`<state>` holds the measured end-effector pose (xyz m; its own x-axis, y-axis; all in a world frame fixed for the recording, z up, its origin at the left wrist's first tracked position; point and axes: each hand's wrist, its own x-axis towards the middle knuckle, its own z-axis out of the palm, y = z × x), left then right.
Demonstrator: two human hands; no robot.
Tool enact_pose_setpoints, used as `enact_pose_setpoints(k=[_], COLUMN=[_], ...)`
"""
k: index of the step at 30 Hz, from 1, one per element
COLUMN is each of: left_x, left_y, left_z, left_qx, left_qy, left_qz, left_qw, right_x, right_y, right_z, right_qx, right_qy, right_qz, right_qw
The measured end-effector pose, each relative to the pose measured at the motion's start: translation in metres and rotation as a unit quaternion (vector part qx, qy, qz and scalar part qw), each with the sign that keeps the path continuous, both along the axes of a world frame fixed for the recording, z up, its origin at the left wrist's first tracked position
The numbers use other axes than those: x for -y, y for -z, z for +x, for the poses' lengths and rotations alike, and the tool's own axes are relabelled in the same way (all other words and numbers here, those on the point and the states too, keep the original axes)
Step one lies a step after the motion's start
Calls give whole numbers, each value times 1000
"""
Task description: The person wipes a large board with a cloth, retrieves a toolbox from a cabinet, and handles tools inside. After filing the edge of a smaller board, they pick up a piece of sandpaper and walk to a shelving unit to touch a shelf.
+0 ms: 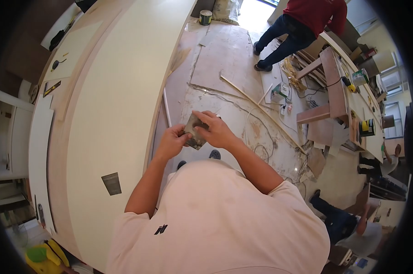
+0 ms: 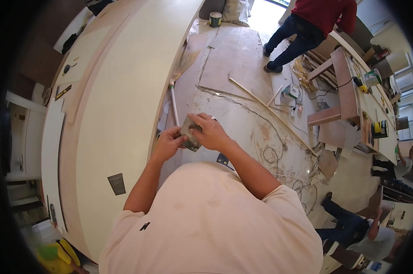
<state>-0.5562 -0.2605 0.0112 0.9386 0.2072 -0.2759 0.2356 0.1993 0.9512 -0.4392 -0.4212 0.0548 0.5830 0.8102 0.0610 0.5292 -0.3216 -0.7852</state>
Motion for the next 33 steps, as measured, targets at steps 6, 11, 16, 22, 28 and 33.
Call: enact_pose_setpoints(k=[6,11,16,22,28,33], left_x=[-2,-5,-9,-14,-18,-20], left_y=[-4,-3,1,0,2,0], left_z=[0,-2,-3,-3,-4,-3], left_qx=[-9,-15,-10,-14,-17,-23], left_qy=[11,21,11,-18,-32,-37], left_qz=[4,-15,-69,-90,-100,-106], left_qw=[1000,1000,997,996,994,993], right_x=[7,13,26,36,41,44], right_y=[-5,-1,4,7,1,12], right_z=[-3,0,3,2,2,3], right_qx=[-60,-99,-128,-134,-162,-148], right_qy=[10,14,32,62,86,86], right_qz=[-3,-2,-32,-6,-41,5], right_qw=[998,995,991,989,982,985])
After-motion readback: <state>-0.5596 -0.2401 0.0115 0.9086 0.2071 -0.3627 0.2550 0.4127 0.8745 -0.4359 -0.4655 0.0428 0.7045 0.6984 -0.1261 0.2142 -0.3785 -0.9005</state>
